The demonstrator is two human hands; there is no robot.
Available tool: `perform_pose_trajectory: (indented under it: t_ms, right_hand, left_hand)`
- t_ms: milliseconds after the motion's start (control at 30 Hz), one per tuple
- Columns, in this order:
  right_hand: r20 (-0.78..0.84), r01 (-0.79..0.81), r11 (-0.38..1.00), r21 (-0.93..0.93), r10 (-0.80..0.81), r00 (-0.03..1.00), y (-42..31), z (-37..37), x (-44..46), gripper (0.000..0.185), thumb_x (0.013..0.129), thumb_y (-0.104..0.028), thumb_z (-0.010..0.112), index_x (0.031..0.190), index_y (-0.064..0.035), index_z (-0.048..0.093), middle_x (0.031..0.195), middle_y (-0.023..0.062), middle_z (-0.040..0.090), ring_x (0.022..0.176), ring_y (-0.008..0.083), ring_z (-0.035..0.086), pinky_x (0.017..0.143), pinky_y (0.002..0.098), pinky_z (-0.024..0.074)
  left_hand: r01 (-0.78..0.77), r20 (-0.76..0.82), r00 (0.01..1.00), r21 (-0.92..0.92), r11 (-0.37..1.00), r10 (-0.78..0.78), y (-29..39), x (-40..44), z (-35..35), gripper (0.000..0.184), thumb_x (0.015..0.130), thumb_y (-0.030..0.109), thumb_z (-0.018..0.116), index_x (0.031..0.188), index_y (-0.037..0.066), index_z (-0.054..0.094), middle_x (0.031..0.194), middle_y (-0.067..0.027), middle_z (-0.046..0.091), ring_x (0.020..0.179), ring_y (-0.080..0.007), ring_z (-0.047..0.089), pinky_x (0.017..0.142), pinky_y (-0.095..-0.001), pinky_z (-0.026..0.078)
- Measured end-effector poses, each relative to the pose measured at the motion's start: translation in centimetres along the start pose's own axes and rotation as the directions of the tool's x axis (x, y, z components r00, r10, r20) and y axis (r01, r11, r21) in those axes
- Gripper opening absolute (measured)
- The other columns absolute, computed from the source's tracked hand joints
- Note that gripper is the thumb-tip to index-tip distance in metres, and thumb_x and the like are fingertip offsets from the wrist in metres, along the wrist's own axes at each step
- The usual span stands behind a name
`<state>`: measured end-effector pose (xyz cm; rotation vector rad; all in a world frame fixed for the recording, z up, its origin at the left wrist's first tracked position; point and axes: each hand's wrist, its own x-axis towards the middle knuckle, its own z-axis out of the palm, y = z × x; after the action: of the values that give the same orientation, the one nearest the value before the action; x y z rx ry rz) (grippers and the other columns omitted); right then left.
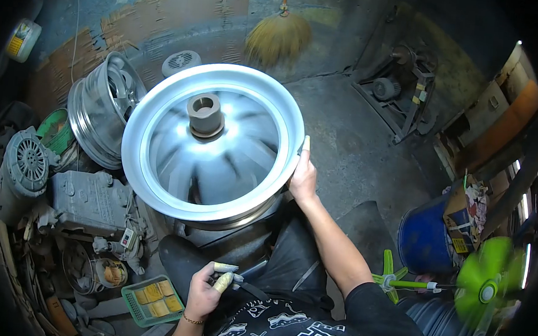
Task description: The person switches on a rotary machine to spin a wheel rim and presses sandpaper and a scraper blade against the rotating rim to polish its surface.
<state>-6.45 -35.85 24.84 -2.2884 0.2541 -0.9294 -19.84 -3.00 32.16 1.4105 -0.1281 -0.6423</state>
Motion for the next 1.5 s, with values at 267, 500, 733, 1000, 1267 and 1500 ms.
perform_pose_trajectory:
  t_ms: [267, 500, 733, 1000, 1267, 1500]
  right_hand:
    - [-0.025, 0.064, 0.998, -0.015, -0.064, 0.998, 0.0, 0.0, -0.4, 0.070, 0.093, -0.008, 0.054, 0.150, 0.0119, 0.019, 0.094, 0.0320, 0.065, 0.082, 0.0466, 0.067, 0.071, 0.0475, 0.0544]
    - [-0.029, 0.145, 0.986, -0.078, -0.148, 0.989, 0.5, 0.0, -0.8, 0.072, 0.089, -0.001, 0.059, 0.147, 0.0167, 0.022, 0.095, 0.0280, 0.067, 0.083, 0.0432, 0.069, 0.071, 0.0444, 0.0561]
    - [-0.094, 0.270, 0.944, -0.188, -0.291, 0.952, 0.4, -0.9, 0.1, 0.063, 0.088, 0.001, 0.057, 0.144, 0.0158, 0.032, 0.119, 0.0352, 0.061, 0.100, 0.0454, 0.067, 0.082, 0.0451, 0.0566]
    - [0.002, 0.288, 0.943, -0.164, -0.291, 0.957, 0.0, -2.3, 1.2, 0.054, 0.087, 0.004, 0.051, 0.141, 0.0051, 0.046, 0.135, 0.0350, 0.051, 0.120, 0.0459, 0.057, 0.100, 0.0463, 0.0507]
    - [-0.074, 0.164, 0.982, -0.091, -0.171, 0.983, 0.6, -0.5, 0.9, 0.061, 0.089, -0.002, 0.055, 0.147, 0.0063, 0.037, 0.127, 0.0346, 0.057, 0.104, 0.0464, 0.064, 0.086, 0.0462, 0.0554]
    - [-0.086, 0.118, 0.987, -0.106, -0.127, 0.988, 0.9, 0.1, 0.7, 0.069, 0.089, -0.010, 0.062, 0.148, 0.0098, 0.031, 0.100, 0.0285, 0.067, 0.085, 0.0437, 0.069, 0.070, 0.0456, 0.0565]
  left_hand:
    - [0.002, 0.003, 1.000, 0.005, 1.000, -0.002, -0.2, 0.1, 0.0, 0.017, 0.097, 0.004, 0.060, 0.112, -0.003, 0.063, 0.096, -0.0121, 0.072, 0.085, -0.0156, 0.068, 0.078, -0.0287, 0.054]
    - [0.000, 0.012, 1.000, -0.012, 1.000, 0.000, -0.3, 0.3, 0.0, 0.018, 0.096, 0.003, 0.061, 0.112, -0.005, 0.063, 0.096, -0.0126, 0.072, 0.085, -0.0145, 0.067, 0.078, -0.0280, 0.055]
    - [0.006, 0.011, 1.000, 0.014, 1.000, -0.006, -0.1, 0.6, 0.1, 0.017, 0.096, 0.003, 0.061, 0.111, -0.005, 0.063, 0.096, -0.0123, 0.072, 0.086, -0.0147, 0.068, 0.079, -0.0278, 0.055]
    - [-0.008, 0.035, 0.999, 0.039, 0.999, 0.006, -0.4, 1.2, 0.5, 0.016, 0.095, 0.003, 0.062, 0.109, -0.005, 0.065, 0.096, -0.0100, 0.072, 0.086, -0.0126, 0.067, 0.079, -0.0265, 0.054]
    - [-0.029, 0.016, 0.999, 0.121, 0.992, 0.027, -0.1, 1.1, 0.4, 0.017, 0.092, 0.001, 0.066, 0.109, -0.004, 0.066, 0.096, -0.0074, 0.072, 0.086, -0.0108, 0.066, 0.079, -0.0252, 0.052]
    - [-0.036, 0.008, 0.999, 0.119, 0.992, 0.035, 0.0, 1.0, 0.4, 0.018, 0.091, 0.000, 0.068, 0.109, -0.003, 0.067, 0.096, -0.0061, 0.071, 0.087, -0.0098, 0.065, 0.080, -0.0247, 0.051]
